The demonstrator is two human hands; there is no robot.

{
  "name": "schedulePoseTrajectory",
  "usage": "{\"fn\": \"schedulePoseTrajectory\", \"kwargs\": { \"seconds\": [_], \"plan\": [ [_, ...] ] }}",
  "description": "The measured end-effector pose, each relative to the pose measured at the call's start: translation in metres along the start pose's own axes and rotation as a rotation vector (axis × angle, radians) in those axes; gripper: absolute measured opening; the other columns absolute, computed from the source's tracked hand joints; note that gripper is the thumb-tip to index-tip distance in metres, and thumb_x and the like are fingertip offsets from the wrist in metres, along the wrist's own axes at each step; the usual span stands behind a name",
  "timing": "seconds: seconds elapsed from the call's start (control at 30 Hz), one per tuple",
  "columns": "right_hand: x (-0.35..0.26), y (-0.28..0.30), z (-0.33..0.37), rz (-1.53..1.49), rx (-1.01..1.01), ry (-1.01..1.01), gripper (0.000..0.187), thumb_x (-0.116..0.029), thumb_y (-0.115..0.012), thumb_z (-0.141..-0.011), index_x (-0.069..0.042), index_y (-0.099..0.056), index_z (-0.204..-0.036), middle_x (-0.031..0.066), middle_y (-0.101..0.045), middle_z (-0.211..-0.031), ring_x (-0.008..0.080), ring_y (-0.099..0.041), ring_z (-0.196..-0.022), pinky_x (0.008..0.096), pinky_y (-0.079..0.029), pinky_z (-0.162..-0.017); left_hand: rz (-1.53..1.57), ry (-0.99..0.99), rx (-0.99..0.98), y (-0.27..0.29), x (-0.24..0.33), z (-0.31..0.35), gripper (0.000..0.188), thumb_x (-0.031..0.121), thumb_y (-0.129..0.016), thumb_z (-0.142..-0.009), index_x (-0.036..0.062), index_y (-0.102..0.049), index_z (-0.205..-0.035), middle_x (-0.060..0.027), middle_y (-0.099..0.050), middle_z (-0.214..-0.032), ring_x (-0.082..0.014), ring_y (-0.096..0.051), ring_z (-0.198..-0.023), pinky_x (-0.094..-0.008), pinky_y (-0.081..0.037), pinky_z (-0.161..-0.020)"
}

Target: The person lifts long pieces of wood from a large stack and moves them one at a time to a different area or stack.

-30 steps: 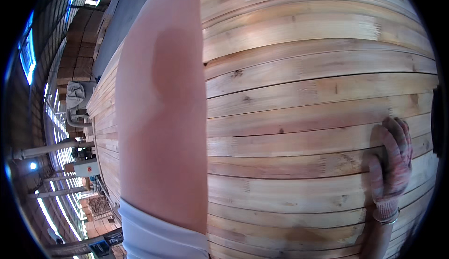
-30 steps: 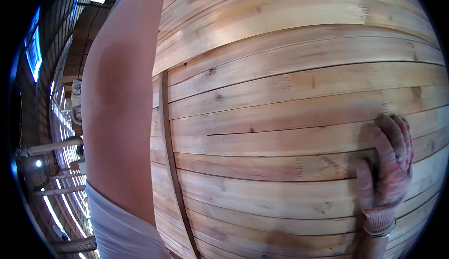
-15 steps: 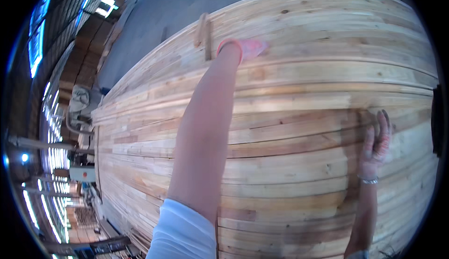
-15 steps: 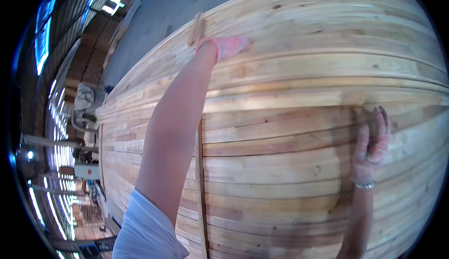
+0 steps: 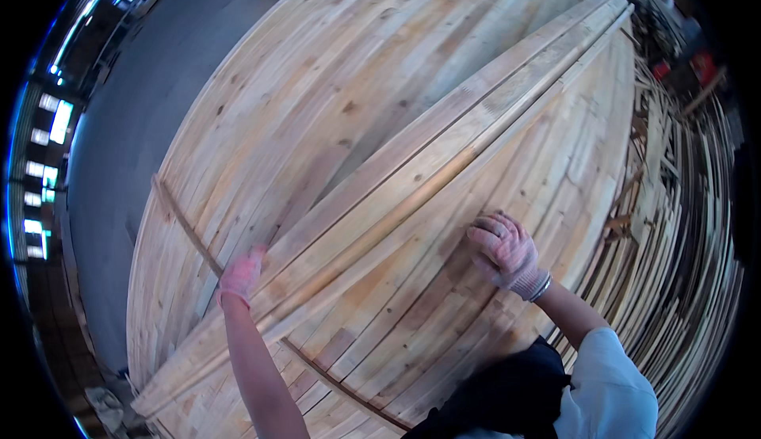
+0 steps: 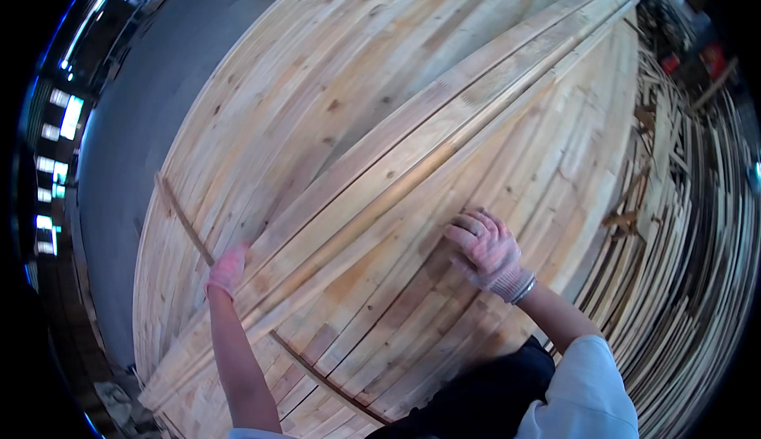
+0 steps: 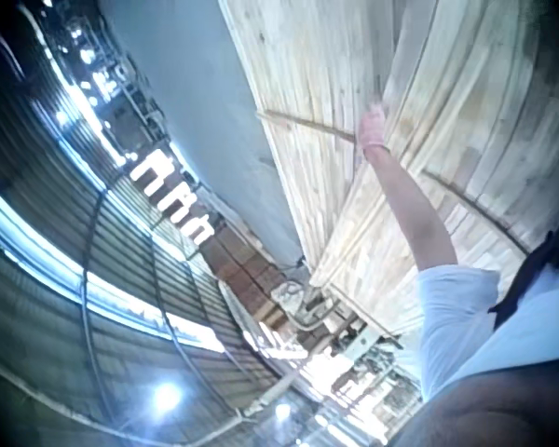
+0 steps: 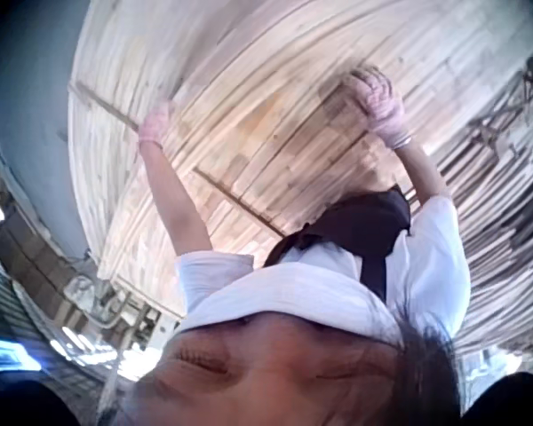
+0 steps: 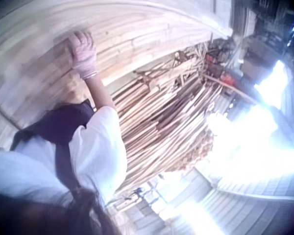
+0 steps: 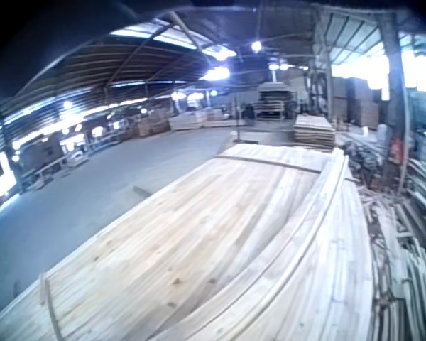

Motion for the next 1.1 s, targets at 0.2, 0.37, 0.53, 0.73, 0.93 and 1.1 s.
{"fn": "schedulePoseTrajectory", "kwargs": {
  "seconds": [0.2,0.37,0.53,0.73,0.93,1.1],
  "plan": [
    [-0.021,0.059,-0.017,0.151,0.190,0.129,0.056,-0.031,-0.073,-0.071,-0.014,-0.056,-0.121,0.0080,-0.057,-0.122,0.0294,-0.053,-0.119,0.0449,-0.036,-0.109,-0.033,0.058,0.114,-0.040,0.007,0.072,0.073,0.066,-0.041,-0.090,0.0005,-0.067,-0.112,-0.0280,-0.064,-0.109,-0.0437,-0.060,-0.105,-0.0500,-0.046,-0.089],
    [-0.035,0.027,-0.080,0.306,-0.075,0.201,0.064,-0.049,-0.068,-0.077,-0.011,-0.053,-0.127,0.0093,-0.058,-0.124,0.0268,-0.049,-0.125,0.0435,-0.028,-0.114,0.043,-0.141,0.534,-0.053,0.016,0.123,0.053,0.051,-0.054,-0.090,0.0063,-0.068,-0.115,-0.0225,-0.066,-0.111,-0.0402,-0.059,-0.110,-0.0503,-0.040,-0.100],
    [-0.040,-0.004,-0.089,0.379,-0.229,0.171,0.062,-0.053,-0.065,-0.081,-0.010,-0.054,-0.124,0.0113,-0.058,-0.124,0.0266,-0.050,-0.124,0.0431,-0.028,-0.113,0.062,-0.327,1.048,-0.107,0.042,0.223,0.055,0.037,-0.066,-0.085,0.0063,-0.056,-0.130,-0.0201,-0.059,-0.129,-0.0361,-0.054,-0.122,-0.0426,-0.041,-0.105],
    [-0.056,0.004,-0.040,0.398,-0.095,0.284,0.055,-0.051,-0.069,-0.077,-0.010,-0.057,-0.111,0.0093,-0.061,-0.107,0.0264,-0.056,-0.111,0.0433,-0.035,-0.106,1.400,0.056,0.255,-0.313,0.023,0.326,0.032,0.012,-0.062,-0.094,0.0000,-0.062,-0.123,-0.0119,-0.066,-0.121,-0.0210,-0.060,-0.115,-0.0350,-0.047,-0.098],
    [-0.070,-0.002,0.031,0.463,-0.244,0.460,0.048,-0.046,-0.070,-0.079,-0.008,-0.056,-0.104,0.0123,-0.061,-0.098,0.0314,-0.062,-0.092,0.0420,-0.049,-0.079,2.201,-0.170,0.206,-0.351,0.013,0.364,0.049,0.032,-0.052,-0.101,-0.0011,-0.047,-0.137,-0.0174,-0.055,-0.133,-0.0256,-0.054,-0.122,-0.0389,-0.041,-0.107],
    [-0.093,0.031,0.125,0.365,-0.197,0.565,0.049,-0.051,-0.070,-0.077,-0.009,-0.056,-0.098,0.0132,-0.058,-0.086,0.0335,-0.058,-0.077,0.0462,-0.044,-0.068,2.814,-0.530,-0.043,-0.309,0.021,0.370,0.079,0.062,-0.040,-0.096,0.0024,-0.031,-0.148,-0.0177,-0.039,-0.149,-0.0345,-0.040,-0.136,-0.0468,-0.033,-0.113]
  ]
}}
Point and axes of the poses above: each hand's wrist, its own z-axis away from the middle knuckle, its own y-axis out of the back of the hand, x = y × z, the point moved 8 cm from there along -z, towards the middle knuckle
